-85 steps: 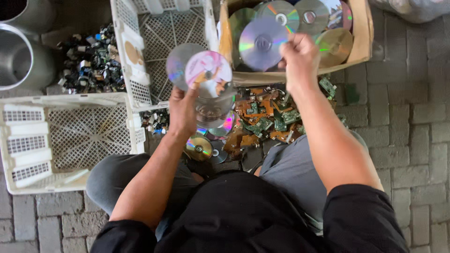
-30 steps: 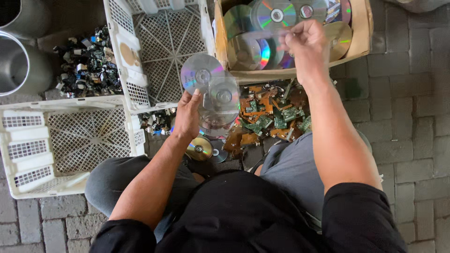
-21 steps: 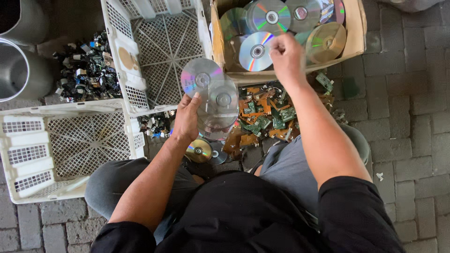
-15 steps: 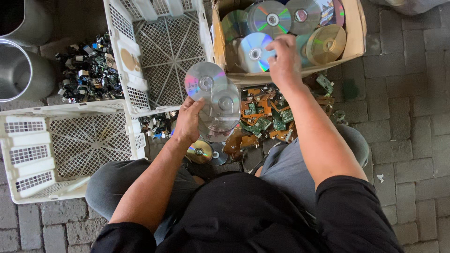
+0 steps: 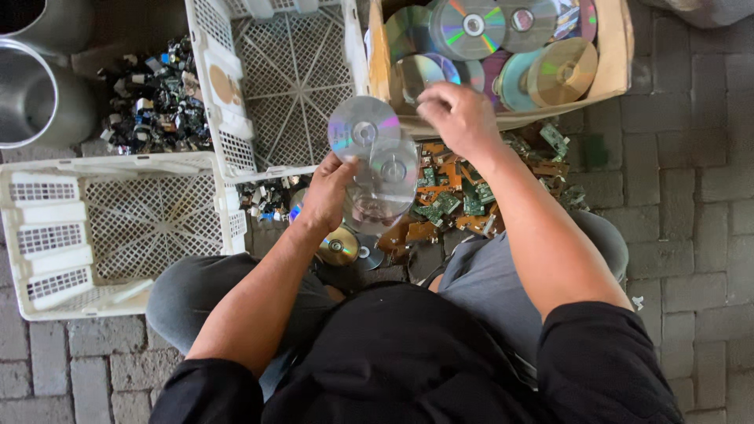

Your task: The person sits on the ground and sorts through a pile of CDs, picking them up one by one and placing them into a cardboard box. The person handles the CDs by hand, occasionally flipping them over before stacking them in the box.

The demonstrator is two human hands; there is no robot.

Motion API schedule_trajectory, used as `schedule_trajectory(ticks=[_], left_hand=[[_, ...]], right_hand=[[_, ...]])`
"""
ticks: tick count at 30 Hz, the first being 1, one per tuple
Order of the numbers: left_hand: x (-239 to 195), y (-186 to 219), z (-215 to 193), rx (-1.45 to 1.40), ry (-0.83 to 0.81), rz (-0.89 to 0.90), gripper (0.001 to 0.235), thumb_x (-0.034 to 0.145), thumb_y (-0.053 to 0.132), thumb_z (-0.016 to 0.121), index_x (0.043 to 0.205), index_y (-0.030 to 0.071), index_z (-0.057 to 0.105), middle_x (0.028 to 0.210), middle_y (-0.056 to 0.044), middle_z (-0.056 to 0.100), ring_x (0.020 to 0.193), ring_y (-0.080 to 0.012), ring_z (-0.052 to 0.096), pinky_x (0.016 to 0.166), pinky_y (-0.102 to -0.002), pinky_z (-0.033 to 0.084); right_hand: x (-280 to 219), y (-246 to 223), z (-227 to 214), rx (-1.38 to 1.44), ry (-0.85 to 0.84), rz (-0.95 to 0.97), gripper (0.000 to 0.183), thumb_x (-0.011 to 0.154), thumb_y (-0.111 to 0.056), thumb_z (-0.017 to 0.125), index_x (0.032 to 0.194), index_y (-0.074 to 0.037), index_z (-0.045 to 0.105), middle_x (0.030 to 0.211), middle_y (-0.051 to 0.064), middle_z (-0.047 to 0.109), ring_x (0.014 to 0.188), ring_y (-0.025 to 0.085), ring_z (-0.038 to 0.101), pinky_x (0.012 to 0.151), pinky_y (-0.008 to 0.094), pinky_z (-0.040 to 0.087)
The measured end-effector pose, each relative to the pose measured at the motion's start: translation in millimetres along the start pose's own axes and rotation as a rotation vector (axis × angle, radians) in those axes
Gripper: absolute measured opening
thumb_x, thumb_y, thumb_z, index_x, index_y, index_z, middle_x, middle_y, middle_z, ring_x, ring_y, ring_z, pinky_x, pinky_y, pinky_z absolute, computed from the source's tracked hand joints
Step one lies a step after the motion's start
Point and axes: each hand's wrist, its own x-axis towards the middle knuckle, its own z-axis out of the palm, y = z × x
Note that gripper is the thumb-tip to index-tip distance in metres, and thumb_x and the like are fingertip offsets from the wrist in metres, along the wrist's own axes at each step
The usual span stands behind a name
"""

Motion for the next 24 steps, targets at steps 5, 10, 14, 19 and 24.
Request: schedule_trajectory(ticks=[5,10,14,19,24], left_hand=[[-13,25,14,-0.029,0.117,0.187,0.022,0.103,0.013,0.062,0.122,0.009,0.072,0.108,-0.002,0.073,0.1,-0.0104,0.06,0.098,-0.033,0.049],[-3,8,3,-0.011,0.176,0.203,0.018,0.103,0.014,0.062,0.116,0.008,0.072,0.101,0.0,0.072,0.096,-0.0087,0.062,0.093,-0.03,0.051],[-6,21,4,-0.024,0.192,0.22,0.019,0.105,0.014,0.059,0.119,0.011,0.072,0.105,0.004,0.068,0.099,-0.0073,0.055,0.094,-0.03,0.047],[8,4,-9,-0.129,0.062,0.184,0.032,0.102,0.022,0.059,0.133,0.013,0.063,0.128,-0.001,0.068,0.115,-0.0149,0.059,0.103,-0.035,0.046],[7,1,-6,-0.103,0.045,0.109,0.027,0.102,0.03,0.06,0.124,0.014,0.064,0.127,-0.001,0.069,0.113,-0.0166,0.061,0.094,-0.04,0.047]], right_hand=[[-10,-43,-2,0.376,-0.323,0.2,0.052,0.095,-0.033,0.082,0.125,0.006,0.064,0.098,0.022,0.065,0.079,0.03,0.068,0.075,0.044,0.06],[-10,-39,5,0.306,-0.292,0.308,0.029,0.091,-0.002,0.076,0.119,0.003,0.068,0.091,0.014,0.067,0.076,0.024,0.07,0.07,0.039,0.059],[-4,-47,-14,0.237,-0.31,0.37,0.012,0.097,-0.004,0.067,0.108,-0.003,0.071,0.087,0.011,0.068,0.073,0.022,0.069,0.074,0.037,0.059],[21,-28,-51,0.159,-0.132,0.645,0.01,0.104,-0.015,0.054,0.108,-0.011,0.062,0.114,0.006,0.068,0.104,0.021,0.066,0.093,0.039,0.052],[14,12,-51,0.056,0.136,0.638,0.01,0.104,-0.01,0.056,0.102,-0.015,0.065,0.093,0.001,0.071,0.082,0.013,0.07,0.068,0.03,0.057]])
